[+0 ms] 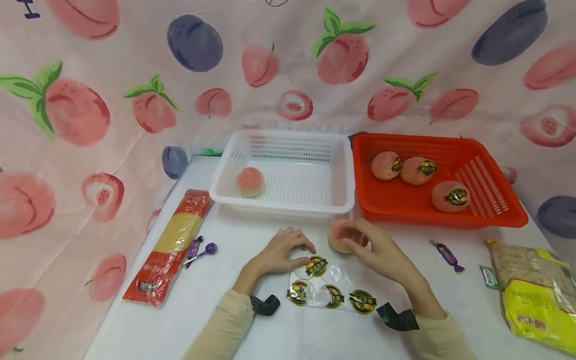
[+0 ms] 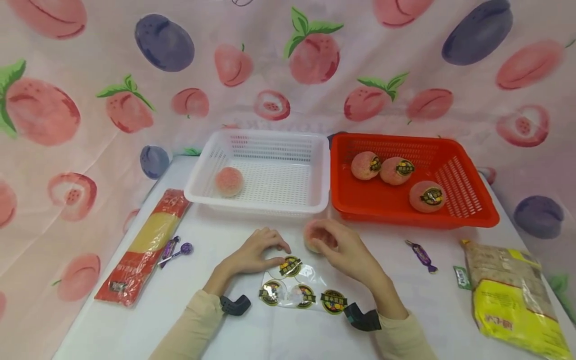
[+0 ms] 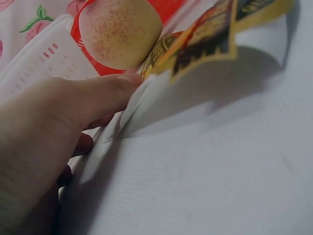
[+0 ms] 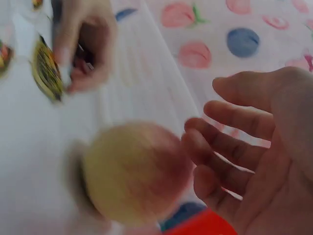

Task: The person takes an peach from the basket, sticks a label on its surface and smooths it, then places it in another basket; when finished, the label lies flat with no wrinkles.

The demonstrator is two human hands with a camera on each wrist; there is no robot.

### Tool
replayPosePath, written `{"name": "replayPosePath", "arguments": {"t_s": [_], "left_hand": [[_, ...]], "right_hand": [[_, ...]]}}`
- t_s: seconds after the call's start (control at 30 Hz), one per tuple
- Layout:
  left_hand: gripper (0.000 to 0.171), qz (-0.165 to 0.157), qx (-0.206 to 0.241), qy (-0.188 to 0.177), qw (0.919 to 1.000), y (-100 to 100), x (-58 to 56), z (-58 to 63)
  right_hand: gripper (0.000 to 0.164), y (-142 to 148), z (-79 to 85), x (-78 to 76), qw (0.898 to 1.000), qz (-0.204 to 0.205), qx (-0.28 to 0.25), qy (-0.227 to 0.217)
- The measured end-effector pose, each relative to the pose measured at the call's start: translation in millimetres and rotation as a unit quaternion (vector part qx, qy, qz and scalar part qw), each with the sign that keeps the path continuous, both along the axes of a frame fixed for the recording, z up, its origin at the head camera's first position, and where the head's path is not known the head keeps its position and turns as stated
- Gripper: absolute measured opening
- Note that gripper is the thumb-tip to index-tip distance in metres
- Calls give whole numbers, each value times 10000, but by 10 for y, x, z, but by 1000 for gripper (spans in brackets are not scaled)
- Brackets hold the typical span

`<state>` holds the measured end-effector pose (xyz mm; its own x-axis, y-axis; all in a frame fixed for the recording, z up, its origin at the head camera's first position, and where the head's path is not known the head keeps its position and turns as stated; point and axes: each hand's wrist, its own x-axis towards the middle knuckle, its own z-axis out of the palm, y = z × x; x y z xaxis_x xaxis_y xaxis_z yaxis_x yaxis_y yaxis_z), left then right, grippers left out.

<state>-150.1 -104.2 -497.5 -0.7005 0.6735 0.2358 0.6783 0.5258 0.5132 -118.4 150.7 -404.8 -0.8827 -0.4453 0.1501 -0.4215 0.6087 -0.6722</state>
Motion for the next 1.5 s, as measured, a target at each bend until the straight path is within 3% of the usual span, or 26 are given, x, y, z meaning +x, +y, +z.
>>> {"name": "replayPosePath", "arguments": {"t_s": [0.17,0.37,0.47,0.67,0.97,1.2,1.27,1.37,1.5], "left_hand": [[21,-49,-3,6,10000,40,-34,17],[21,98,-124,4,9999,48,-47,34],[21,160,-217,-38,9996,43,-35,36],[19,107,-166,-31,9998,27,-29,21],[16,93,-113,-230,9996,-11,-34,24],[18,101,-71,-292,9995,-2,-33,20],[18,183,70,-462,9987,0,-32,22],[19,257,586,-1108,9918,-1,-30,57],[22,20,1415,-2080,9678,-14,1,204]], "right_hand": [[31,-158,-104,81,9985,430,316,-102],[43,-275,-198,123,9933,810,531,-630],[43,-317,-259,133,9908,952,697,-658],[37,-354,-398,131,9904,883,1040,-211],[24,-410,-502,126,9913,873,951,244],[25,-430,-524,143,9945,604,852,51],[24,-430,-519,145,9955,528,791,-19],[23,-426,-500,144,9971,441,598,-133],[24,-408,-432,137,9990,372,163,-160]]}}
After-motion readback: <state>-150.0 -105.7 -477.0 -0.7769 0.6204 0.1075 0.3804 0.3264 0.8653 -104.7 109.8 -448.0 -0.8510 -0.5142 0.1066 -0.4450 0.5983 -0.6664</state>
